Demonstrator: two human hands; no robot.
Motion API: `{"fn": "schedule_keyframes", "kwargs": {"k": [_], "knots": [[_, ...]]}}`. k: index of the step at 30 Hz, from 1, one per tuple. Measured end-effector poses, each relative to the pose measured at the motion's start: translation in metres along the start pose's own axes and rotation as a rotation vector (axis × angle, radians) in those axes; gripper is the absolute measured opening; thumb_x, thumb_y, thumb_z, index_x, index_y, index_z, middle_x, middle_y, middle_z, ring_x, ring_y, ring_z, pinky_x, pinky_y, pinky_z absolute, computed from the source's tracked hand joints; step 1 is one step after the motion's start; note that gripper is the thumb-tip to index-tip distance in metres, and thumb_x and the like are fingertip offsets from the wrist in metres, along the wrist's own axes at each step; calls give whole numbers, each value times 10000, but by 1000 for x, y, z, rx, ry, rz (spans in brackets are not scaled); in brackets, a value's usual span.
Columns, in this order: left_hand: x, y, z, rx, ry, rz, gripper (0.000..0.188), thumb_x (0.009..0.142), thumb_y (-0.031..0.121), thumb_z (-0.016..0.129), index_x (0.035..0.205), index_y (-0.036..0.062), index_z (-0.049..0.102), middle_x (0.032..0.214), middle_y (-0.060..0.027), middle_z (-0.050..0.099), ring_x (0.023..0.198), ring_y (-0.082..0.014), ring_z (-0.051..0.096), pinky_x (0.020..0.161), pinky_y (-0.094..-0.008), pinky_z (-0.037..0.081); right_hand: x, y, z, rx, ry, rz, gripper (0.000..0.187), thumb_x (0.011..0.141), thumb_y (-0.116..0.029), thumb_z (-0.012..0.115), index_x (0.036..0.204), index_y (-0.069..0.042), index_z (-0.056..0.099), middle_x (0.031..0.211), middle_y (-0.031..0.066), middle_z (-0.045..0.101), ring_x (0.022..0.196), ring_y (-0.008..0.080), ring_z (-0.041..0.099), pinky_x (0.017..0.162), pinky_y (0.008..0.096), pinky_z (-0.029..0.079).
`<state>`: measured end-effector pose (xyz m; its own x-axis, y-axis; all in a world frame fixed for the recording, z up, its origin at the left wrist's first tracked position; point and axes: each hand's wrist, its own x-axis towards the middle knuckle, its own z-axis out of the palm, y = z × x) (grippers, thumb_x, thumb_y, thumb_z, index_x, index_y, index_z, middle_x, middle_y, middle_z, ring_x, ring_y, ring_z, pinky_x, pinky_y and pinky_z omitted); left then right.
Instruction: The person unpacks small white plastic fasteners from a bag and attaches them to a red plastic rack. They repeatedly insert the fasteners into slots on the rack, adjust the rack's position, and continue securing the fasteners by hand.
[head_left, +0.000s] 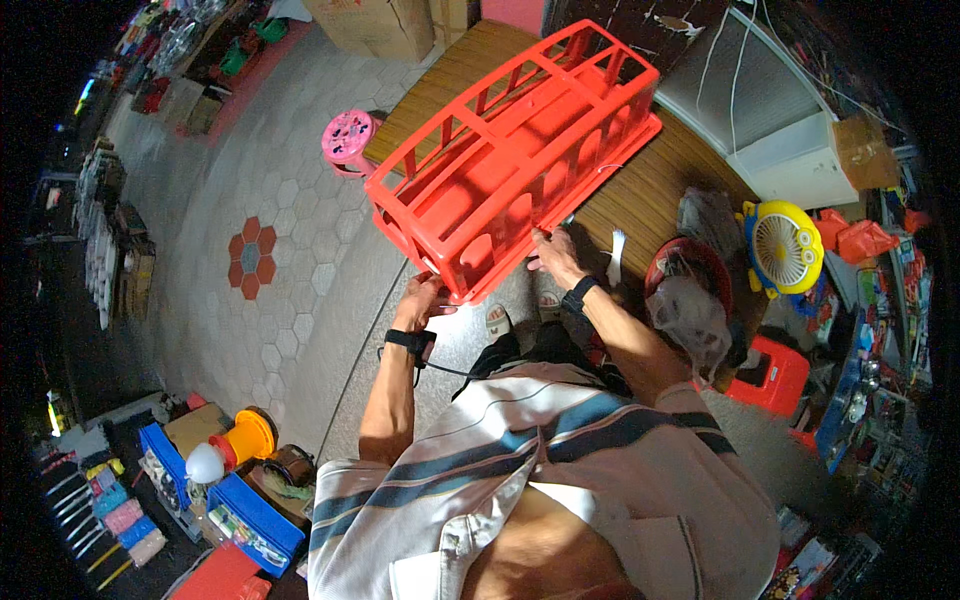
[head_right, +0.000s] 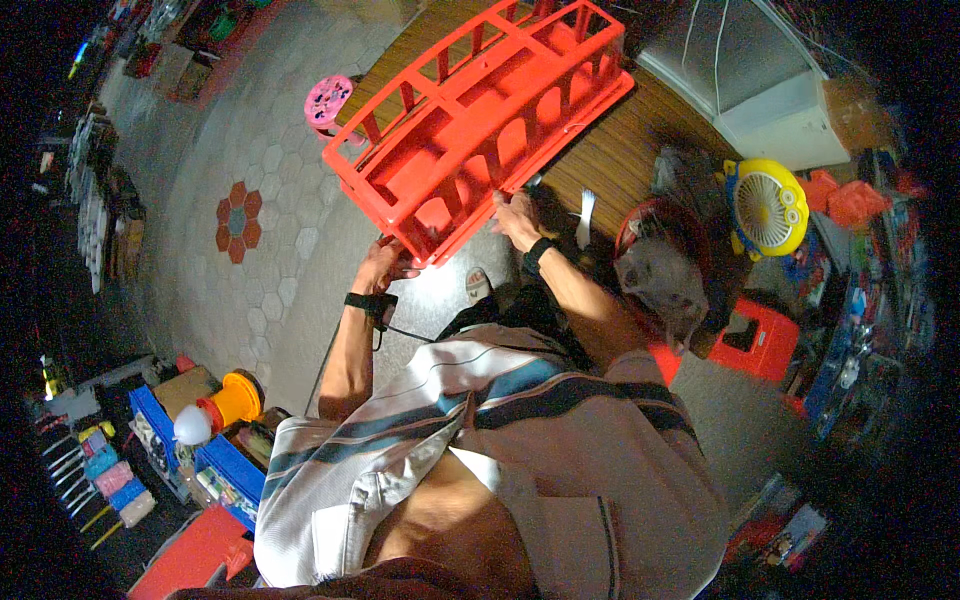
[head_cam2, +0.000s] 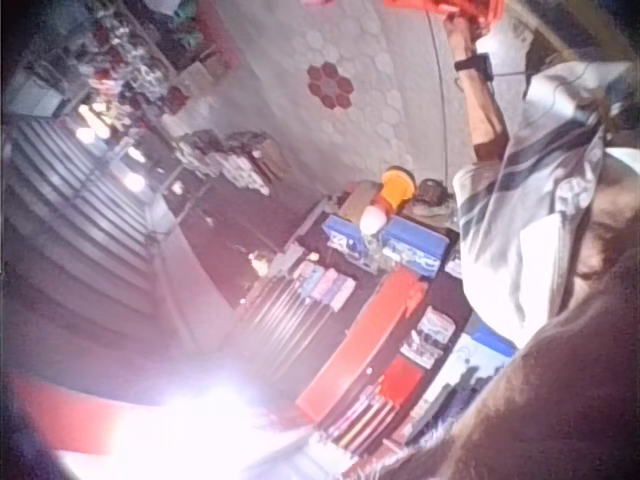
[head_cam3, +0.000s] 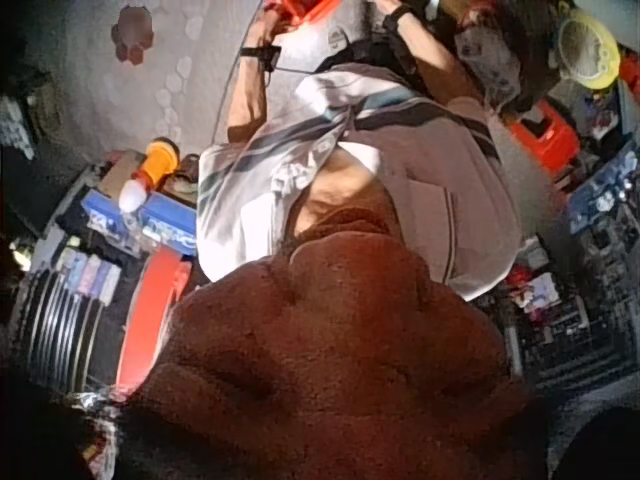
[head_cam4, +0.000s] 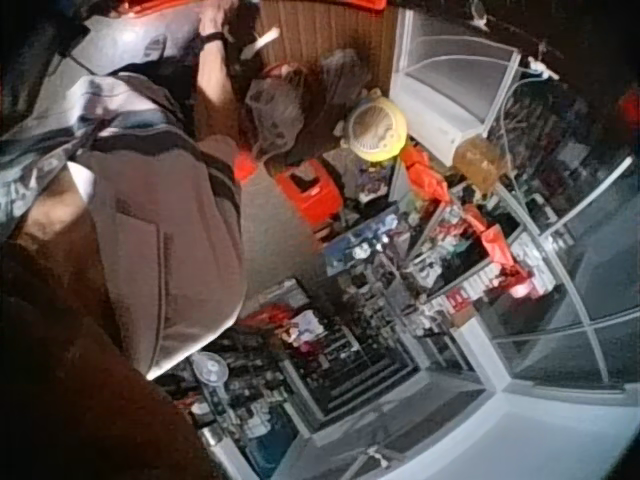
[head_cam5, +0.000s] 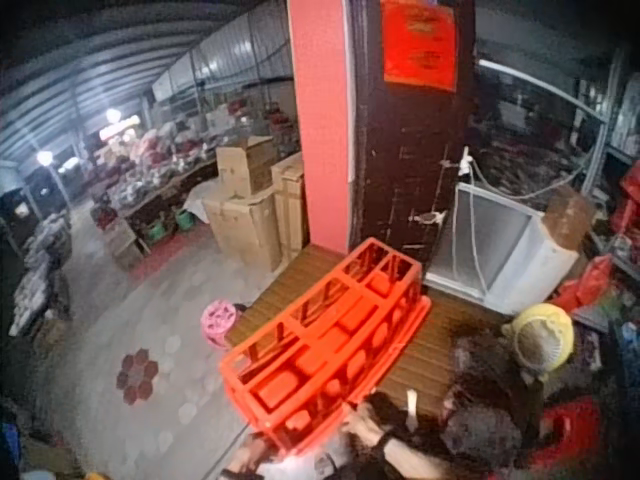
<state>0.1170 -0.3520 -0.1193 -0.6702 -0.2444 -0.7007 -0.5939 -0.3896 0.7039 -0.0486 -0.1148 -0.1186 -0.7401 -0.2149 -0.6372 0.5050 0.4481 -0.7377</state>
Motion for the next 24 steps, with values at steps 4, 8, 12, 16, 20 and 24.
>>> {"fn": "schedule_keyframes", "kwargs": {"k": [4, 8, 12, 16, 20, 24], "knots": [[-5, 3, 3, -40, -26, 32, 420, 942, 250, 559, 1233, -40, 474, 975, -166, 660, 678, -221, 677, 556, -346, 609, 2, 10, -5, 71, 5, -48, 402, 988, -382, 501, 1216, -50, 490, 990, 116, 674, 625, 174, 675, 519, 292, 479], [-9, 1, 5, -43, 48, 42, 449, 948, 223, 554, 1277, -53, 423, 992, -177, 653, 701, -240, 678, 551, -341, 602, 9, 17, -21, 185, -16, -100, 379, 995, -385, 495, 1170, -51, 525, 980, 96, 669, 632, 149, 667, 539, 277, 480], [-9, -1, 7, -40, 53, 65, 502, 945, 233, 574, 1315, -52, 393, 983, -177, 658, 698, -239, 682, 544, -331, 589, 25, 19, -38, 365, 74, -125, 397, 994, -406, 502, 1174, -53, 540, 975, 78, 667, 651, 141, 658, 559, 270, 487], [-10, -5, 13, 18, 138, 117, 332, 977, 237, 513, 1226, 19, 485, 836, -101, 659, 627, -185, 648, 490, -300, 538, 42, 15, -57, 336, 110, -135, 406, 974, -401, 539, 1183, -53, 540, 994, 69, 657, 684, 132, 648, 591, 271, 488], [-10, -8, 17, -17, 183, 131, 332, 973, 249, 524, 1219, 28, 497, 832, -83, 667, 598, -161, 621, 467, -271, 463, 46, 10, -70, 376, 90, -104, 406, 955, -368, 554, 1213, -55, 534, 996, 49, 646, 720, 126, 629, 600, 277, 486], [-12, -8, 15, -55, 191, 183, 290, 963, 240, 544, 1175, 43, 539, 817, -65, 661, 561, -139, 576, 451, -253, 394, 50, 0, -80, 377, 255, -153, 312, 937, -213, 536, 1208, -59, 542, 1005, 46, 640, 701, 123, 625, 601, 268, 500]]}}
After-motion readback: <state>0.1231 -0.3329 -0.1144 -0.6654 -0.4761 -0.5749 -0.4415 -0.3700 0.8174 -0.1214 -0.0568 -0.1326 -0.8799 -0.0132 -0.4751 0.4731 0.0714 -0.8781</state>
